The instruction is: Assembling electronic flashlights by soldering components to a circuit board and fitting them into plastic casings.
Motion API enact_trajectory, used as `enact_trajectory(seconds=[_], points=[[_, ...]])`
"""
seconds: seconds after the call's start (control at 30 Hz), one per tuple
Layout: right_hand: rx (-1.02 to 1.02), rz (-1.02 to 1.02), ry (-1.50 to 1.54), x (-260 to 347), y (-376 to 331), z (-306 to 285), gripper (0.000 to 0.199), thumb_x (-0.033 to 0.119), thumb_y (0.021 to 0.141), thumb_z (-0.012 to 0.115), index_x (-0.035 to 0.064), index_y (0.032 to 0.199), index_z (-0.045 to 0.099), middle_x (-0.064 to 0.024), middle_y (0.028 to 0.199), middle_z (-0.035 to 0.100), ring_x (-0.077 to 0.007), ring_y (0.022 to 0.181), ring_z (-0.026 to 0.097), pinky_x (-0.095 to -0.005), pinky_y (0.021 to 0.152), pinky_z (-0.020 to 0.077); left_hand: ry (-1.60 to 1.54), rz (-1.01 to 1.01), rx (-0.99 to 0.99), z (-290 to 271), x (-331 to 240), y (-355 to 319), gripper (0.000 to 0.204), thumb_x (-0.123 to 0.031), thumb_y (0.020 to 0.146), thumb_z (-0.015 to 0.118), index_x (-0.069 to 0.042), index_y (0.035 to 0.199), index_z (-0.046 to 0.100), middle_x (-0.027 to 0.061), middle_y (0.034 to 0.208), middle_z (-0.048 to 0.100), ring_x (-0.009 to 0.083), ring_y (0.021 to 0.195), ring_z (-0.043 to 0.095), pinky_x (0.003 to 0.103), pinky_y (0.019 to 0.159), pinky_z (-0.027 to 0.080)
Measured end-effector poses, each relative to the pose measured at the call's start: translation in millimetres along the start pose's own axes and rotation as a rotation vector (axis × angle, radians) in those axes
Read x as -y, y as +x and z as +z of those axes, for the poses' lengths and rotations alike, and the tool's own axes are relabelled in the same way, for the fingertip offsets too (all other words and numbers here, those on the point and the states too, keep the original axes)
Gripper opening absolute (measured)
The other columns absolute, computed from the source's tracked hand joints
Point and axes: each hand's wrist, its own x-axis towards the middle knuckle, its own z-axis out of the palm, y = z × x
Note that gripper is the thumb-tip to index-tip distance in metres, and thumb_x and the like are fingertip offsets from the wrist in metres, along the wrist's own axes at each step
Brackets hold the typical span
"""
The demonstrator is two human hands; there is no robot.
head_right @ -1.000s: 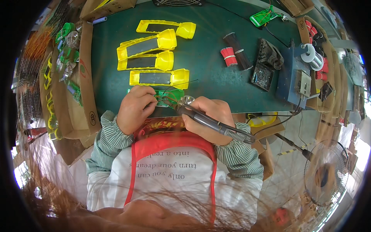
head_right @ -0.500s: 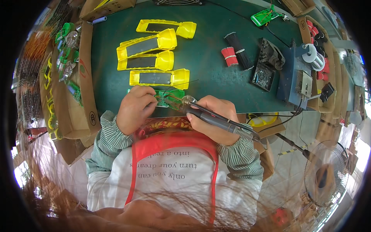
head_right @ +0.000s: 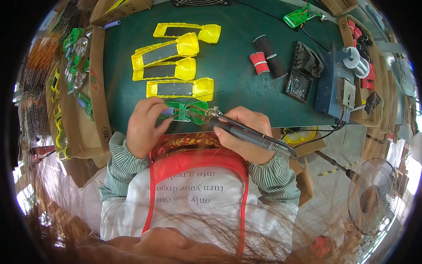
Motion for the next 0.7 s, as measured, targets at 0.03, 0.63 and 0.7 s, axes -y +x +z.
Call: enact_trajectory(seconds=[0.03,0.63,0.7], points=[[-0.002,0.001,0.002,0.6,0.2,-0.7,0.019,0.010,0.073,0.078,0.0002,0.083,0.065,-0.0036,0.068,0.063,-0.0078,0.058,0.057,-0.0237,0.053,0.0440,0.050,-0.008,-0.028,-4.3,2.1,-4.1,0.038,-0.005,0.068,0.076,-0.006,0.102,0.060,0.0116,0.106,0.058,0.0327,0.094,0.057,0.041,0.081,0.050],[-0.023,-0.033,-0.035,5.5,-3.0,-2.8,0.015,0.011,0.075,0.075,0.0013,0.081,0.066,-0.0039,0.065,0.064,-0.0077,0.057,0.058,-0.0245,0.053,0.0462,-0.073,-0.346,-0.136,-54.7,12.3,-27.1,0.011,-0.004,0.081,0.071,0.002,0.089,0.068,0.0155,0.089,0.068,0.0291,0.077,0.067,0.032,0.071,0.053],[0.001,0.001,-0.060,7.8,-4.3,-4.5,0.015,0.012,0.075,0.076,0.0013,0.081,0.066,-0.0042,0.065,0.064,-0.0080,0.056,0.058,-0.0243,0.053,0.0464,-0.073,-0.253,-0.256,-46.3,9.8,-15.2,0.013,-0.004,0.078,0.073,0.001,0.090,0.068,0.0146,0.089,0.069,0.0278,0.080,0.067,0.032,0.073,0.053]])
